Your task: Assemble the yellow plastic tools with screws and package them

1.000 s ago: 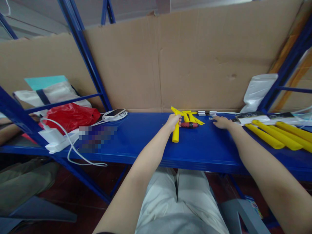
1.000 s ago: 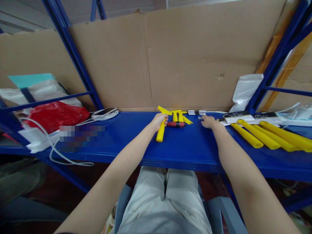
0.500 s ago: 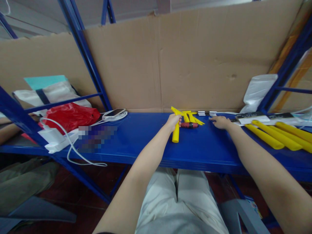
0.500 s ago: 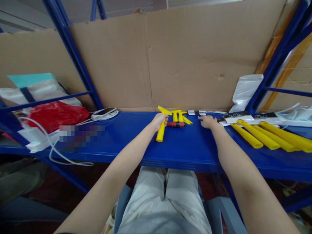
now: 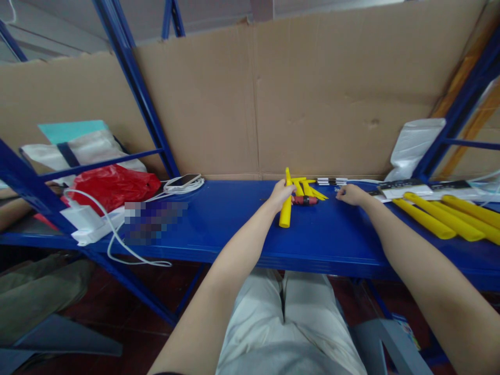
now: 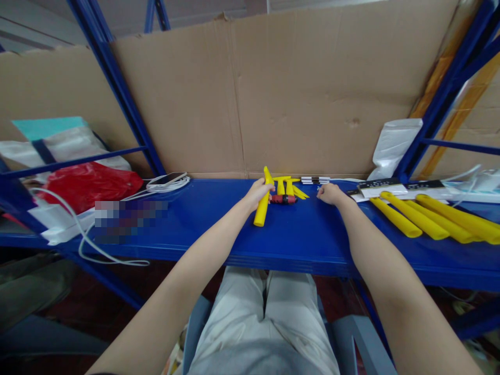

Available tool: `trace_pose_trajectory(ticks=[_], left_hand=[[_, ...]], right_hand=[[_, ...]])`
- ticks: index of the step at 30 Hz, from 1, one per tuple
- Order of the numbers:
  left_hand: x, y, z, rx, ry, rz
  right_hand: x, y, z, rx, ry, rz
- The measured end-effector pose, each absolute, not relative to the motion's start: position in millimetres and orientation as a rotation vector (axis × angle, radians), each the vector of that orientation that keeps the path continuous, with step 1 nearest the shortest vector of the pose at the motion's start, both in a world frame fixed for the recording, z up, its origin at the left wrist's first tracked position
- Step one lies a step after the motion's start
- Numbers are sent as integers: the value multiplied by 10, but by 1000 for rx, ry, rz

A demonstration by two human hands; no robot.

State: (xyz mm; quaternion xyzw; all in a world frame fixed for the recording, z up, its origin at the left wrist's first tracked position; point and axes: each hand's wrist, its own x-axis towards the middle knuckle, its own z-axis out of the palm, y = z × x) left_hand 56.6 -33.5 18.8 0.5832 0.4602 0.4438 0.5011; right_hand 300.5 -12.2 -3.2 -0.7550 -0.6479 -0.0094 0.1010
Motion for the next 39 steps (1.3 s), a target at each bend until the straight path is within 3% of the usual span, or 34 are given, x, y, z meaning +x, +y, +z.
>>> trace_pose_trajectory(ticks=[9,16,22,39], left_hand=[[617,-335,143,1598,1014,1073],[645,-442,136,1880,1014,879],[660,-407,103,1987,1007,879],[662,-287,30,2019,970,1028]], right_hand=[[2965,-152,8,-2192,-1835,44],[2776,-199,93,-1847,-1796,65],[2493,-278,140,-1477,-1762,308],[2262,-383,159,-1494,-1636,454]])
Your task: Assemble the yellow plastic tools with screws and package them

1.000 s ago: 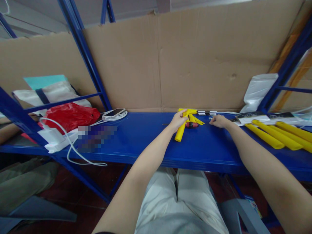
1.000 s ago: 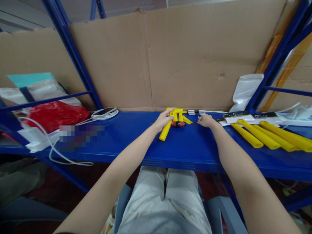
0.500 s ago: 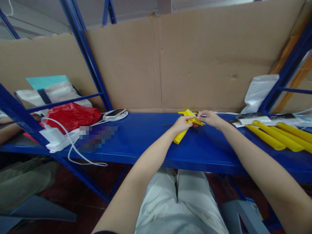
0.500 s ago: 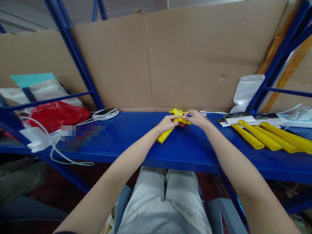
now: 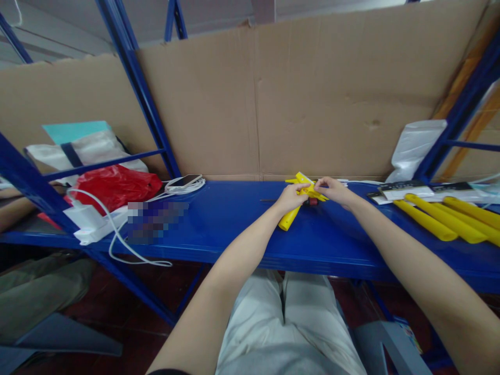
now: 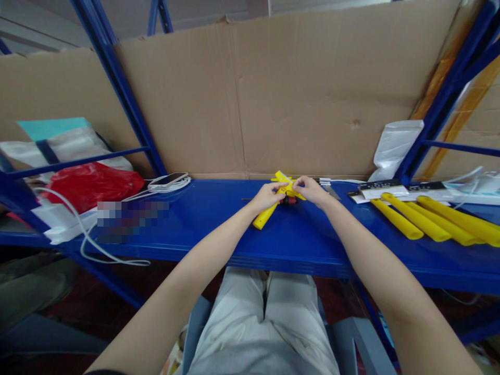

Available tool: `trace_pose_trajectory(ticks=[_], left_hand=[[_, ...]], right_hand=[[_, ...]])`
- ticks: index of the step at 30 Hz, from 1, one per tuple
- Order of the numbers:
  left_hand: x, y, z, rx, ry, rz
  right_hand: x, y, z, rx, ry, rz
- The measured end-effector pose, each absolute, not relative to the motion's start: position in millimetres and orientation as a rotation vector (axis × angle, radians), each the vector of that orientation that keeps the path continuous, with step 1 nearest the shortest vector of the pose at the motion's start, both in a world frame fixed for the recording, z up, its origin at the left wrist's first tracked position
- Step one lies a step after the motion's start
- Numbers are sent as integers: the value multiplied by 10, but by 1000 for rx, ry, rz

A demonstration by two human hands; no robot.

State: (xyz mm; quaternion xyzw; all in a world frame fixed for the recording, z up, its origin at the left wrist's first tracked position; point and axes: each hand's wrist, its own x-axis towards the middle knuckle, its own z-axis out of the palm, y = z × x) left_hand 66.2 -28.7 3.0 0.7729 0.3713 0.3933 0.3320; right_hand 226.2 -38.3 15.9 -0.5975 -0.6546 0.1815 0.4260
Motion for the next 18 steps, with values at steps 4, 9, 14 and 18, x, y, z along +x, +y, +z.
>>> trace_pose_trajectory(ticks=[4,9,14,18], left_hand=[[665,-281,34,1998,968,1090],[632,-264,73,2096,1008,1134],[567,-342,80,2470,1096,982],[540,-454,78,2598,1154,765]], right_hand=[[2227,-404,185,-1479,-1513,579],[2256,-464,245,-1513,-1533,743],[2239,-455,240,-1491,-1484,684],[2226,-430,219,-1489,-1482,645]])
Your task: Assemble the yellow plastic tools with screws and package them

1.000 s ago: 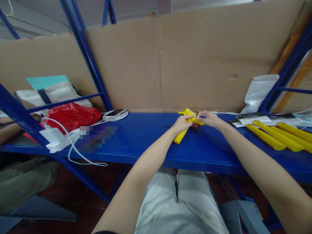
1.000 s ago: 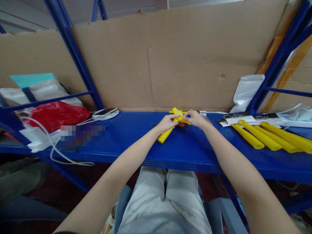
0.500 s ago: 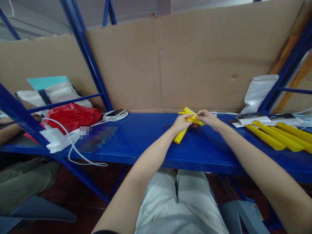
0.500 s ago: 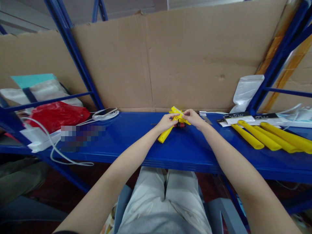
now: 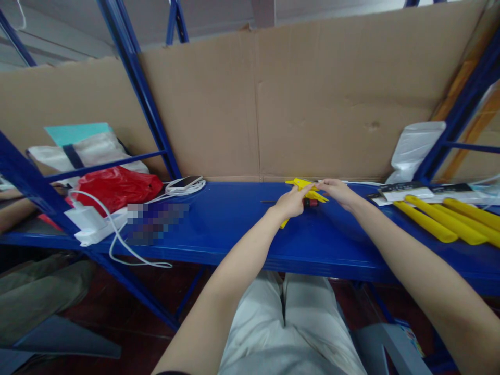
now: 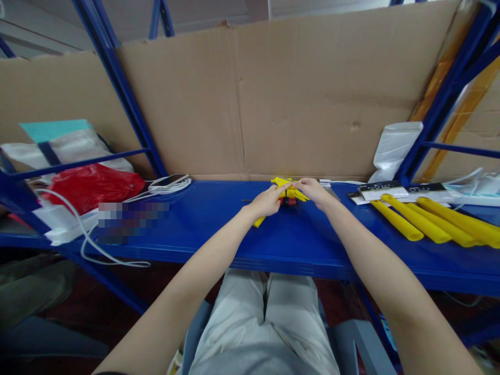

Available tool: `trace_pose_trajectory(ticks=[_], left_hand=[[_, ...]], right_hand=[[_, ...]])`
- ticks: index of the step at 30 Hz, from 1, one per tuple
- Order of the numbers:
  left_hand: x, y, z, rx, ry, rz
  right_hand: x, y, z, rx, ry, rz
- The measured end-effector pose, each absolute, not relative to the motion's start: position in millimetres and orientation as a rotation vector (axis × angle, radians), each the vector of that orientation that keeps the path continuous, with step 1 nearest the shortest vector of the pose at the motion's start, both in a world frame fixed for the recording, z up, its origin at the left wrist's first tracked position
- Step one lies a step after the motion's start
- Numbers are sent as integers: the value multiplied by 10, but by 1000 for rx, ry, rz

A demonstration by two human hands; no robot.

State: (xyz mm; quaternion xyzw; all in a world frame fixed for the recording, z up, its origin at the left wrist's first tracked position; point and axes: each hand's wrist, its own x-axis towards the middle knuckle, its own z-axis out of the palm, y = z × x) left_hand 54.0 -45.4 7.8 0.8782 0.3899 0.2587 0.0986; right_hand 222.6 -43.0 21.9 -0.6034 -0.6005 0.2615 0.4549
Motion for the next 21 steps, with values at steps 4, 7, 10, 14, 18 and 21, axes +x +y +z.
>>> trace_pose_trajectory(ticks=[4,7,10,14,18,21], left_hand=[[554,-501,85,2599,1255,747],[570,-507,94,2550,1295,807],[571,-505,102,2540,1302,859],[562,-457,87,2496,1309,927],[561,-344,39,2427,1225,1007],[560,-266,9,2367,1138,1055]], right_hand=[[2222,-419,206,-1493,-1463,670],[2218,-431,221,-1443,-1434,720],[2262,-455,271,-1331,-1378,853],[2510,-441,320,-1333,-1241,870],[2897,-366,252,-1910,-1375,207],[3097,-304,161,-2213,-1593,-140]])
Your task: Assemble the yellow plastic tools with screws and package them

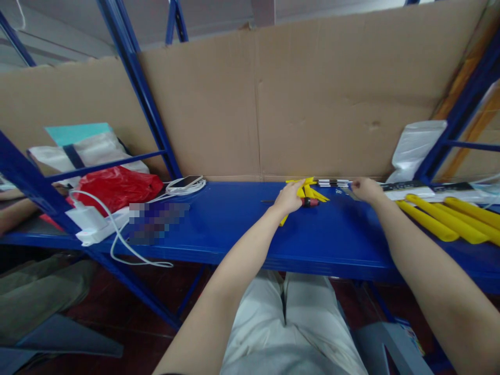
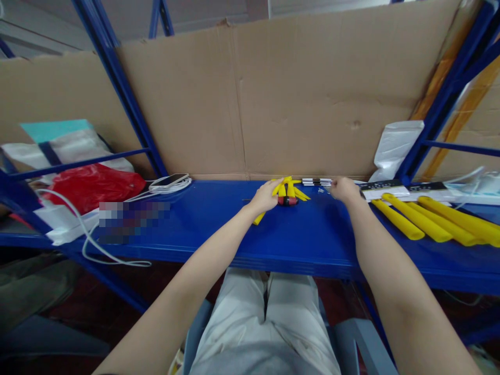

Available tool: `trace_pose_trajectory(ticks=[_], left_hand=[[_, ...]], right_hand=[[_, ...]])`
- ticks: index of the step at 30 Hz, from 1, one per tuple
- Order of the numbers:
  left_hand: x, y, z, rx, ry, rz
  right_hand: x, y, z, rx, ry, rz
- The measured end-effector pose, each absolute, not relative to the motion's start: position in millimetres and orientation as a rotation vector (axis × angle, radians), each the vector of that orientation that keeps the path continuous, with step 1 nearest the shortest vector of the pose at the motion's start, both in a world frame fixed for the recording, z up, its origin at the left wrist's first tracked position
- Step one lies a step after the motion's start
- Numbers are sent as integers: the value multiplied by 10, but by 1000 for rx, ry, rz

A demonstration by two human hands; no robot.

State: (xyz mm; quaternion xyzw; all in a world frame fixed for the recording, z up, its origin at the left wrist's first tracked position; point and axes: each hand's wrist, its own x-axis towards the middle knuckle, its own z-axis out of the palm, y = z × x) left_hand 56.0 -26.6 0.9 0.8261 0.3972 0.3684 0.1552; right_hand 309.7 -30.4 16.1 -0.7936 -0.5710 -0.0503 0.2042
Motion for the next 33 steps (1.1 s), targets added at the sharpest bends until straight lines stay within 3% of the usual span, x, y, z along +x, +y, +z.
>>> trace_pose_trajectory(ticks=[7,23,33], left_hand=[[553,-202,-12,2295,1064,1110],[561,-195,-29,2340,1042,1098],[568,-178,-33,2332,1036,1101]], right_hand=[[3117,-220,32,-2378,-1809,-185],[3102,-184,-31,-2332,-1923,-130],[3102,-143,-37,-2247,-1992,-264]])
